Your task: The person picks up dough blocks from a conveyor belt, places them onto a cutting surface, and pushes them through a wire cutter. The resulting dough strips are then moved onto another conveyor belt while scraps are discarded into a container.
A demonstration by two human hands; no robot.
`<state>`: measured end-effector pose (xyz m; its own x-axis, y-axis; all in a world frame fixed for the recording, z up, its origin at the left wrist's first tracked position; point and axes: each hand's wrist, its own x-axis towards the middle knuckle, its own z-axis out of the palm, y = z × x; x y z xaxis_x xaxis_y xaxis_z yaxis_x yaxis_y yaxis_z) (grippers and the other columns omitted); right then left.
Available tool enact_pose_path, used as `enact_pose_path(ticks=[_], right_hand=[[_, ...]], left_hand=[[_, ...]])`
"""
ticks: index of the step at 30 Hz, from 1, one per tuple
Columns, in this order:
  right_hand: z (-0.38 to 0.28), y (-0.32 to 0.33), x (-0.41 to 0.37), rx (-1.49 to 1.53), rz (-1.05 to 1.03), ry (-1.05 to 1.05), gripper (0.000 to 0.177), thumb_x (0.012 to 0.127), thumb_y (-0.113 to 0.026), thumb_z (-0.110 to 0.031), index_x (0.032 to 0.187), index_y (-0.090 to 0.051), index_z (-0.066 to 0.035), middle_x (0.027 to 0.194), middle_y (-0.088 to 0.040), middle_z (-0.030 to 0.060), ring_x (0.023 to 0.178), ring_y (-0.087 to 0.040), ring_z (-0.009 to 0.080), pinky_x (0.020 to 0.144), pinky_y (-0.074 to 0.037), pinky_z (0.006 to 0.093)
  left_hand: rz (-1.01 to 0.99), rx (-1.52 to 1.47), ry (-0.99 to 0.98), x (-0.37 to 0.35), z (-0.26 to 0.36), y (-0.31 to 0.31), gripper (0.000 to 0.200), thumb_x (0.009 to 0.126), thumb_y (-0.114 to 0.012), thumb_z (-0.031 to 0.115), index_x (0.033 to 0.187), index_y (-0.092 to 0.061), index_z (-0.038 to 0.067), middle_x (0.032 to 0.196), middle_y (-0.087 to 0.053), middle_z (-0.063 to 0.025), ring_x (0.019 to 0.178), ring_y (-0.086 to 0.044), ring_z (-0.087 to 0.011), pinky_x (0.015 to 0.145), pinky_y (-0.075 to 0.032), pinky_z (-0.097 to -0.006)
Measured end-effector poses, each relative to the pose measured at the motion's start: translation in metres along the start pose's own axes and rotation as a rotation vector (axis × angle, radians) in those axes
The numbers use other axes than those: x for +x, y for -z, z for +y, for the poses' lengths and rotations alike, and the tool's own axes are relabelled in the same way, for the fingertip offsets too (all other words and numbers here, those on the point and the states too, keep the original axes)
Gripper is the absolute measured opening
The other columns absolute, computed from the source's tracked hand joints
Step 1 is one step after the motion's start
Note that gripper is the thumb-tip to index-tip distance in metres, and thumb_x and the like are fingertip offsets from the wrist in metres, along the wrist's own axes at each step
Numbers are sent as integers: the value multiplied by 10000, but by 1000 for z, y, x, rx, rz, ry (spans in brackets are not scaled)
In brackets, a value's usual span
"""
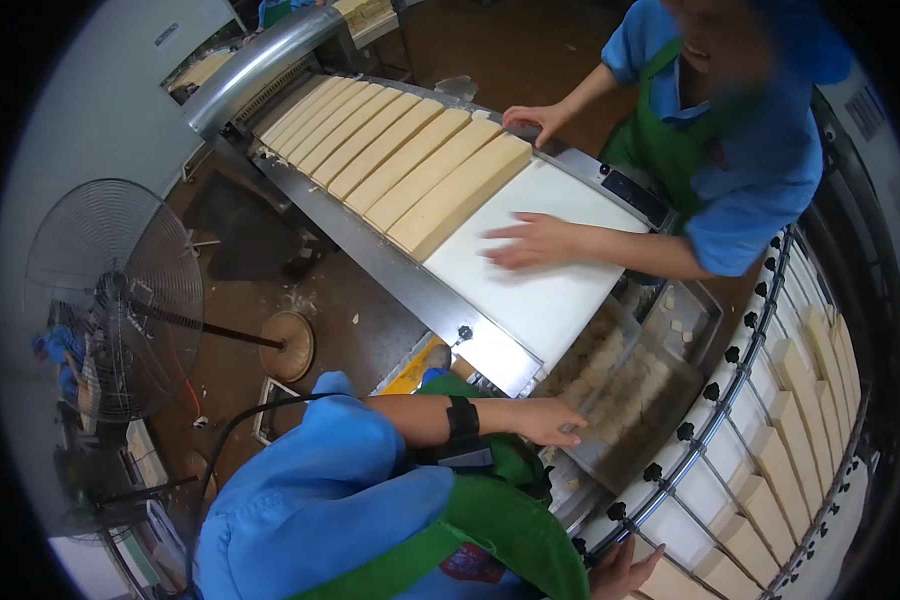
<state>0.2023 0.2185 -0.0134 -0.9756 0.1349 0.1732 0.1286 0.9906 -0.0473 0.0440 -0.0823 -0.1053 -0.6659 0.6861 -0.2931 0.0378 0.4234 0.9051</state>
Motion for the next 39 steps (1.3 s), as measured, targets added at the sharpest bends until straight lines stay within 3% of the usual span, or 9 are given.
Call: enact_pose_path(ticks=[11,14,16,20,24,26,28,35,39], right_hand=[[1,-11,6,-78,222,161,233,851,-667,-188,1079,-709,-205,1302,-504,328,1039,-587,474,852,-504,508],[-3,7,22,295,-274,-515,208,872,-647,-227,1063,-703,-169,1257,-536,314,993,-599,460,805,-505,518],[19,-40,1,-340,59,-64,224,887,-595,-212,1039,-698,-84,1230,-564,278,974,-607,446,786,-504,526],[-8,-29,37,-304,167,-15,277,883,-553,-194,1053,-671,-10,1237,-579,236,976,-612,434,811,-503,518],[-75,-17,99,125,-421,42,518,903,-529,-315,1298,-520,20,1397,-465,227,1218,-484,449,986,-398,566],[-114,-42,118,409,-131,221,99,808,-639,-72,905,-627,-54,1008,-619,134,969,-551,333,892,-367,440],[-176,-40,150,435,-46,483,97,833,-634,-101,895,-630,-27,853,-639,115,859,-578,325,846,-399,417],[-372,-126,255,576,-143,739,150,818,-642,-86,947,-662,-12,1028,-655,179,1012,-581,359,913,-441,461],[-478,-205,306,384,-185,663,609,851,-637,-346,1327,-476,-2,1409,-404,239,1300,-355,405,1087,-265,513]], left_hand=[[744,-363,-60,-37,-27,70,177,935,-541,70,1062,-654,22,1008,-668,-77,909,-617,-132,815,-495,-270],[950,-318,-83,-61,-38,97,176,916,-538,29,1038,-664,31,968,-652,-70,894,-606,-124,798,-493,-266],[1134,-309,-52,-78,-63,113,189,902,-546,58,1044,-670,54,961,-634,-75,819,-597,-154,748,-484,-273],[1574,303,315,-133,-114,162,487,816,-675,150,1251,-507,9,1184,-545,-217,1162,-478,-378,1011,-375,-450],[1498,276,962,-179,-156,202,809,762,-744,296,1396,-344,-10,1351,-382,-271,1265,-356,-428,1051,-334,-475],[1431,233,917,-194,-172,218,858,749,-754,324,1407,-323,-19,1361,-368,-262,1255,-365,-428,1040,-342,-480],[1357,190,872,-196,-183,227,907,735,-763,352,1418,-302,-28,1370,-354,-252,1245,-373,-427,1029,-350,-485],[1241,486,777,-182,-188,224,914,737,-735,462,1368,-328,-59,1231,-435,-263,1034,-495,-409,883,-449,-448],[1143,451,794,-188,-178,235,968,721,-715,553,1344,-344,-88,1145,-498,-237,950,-550,-374,810,-494,-423]])
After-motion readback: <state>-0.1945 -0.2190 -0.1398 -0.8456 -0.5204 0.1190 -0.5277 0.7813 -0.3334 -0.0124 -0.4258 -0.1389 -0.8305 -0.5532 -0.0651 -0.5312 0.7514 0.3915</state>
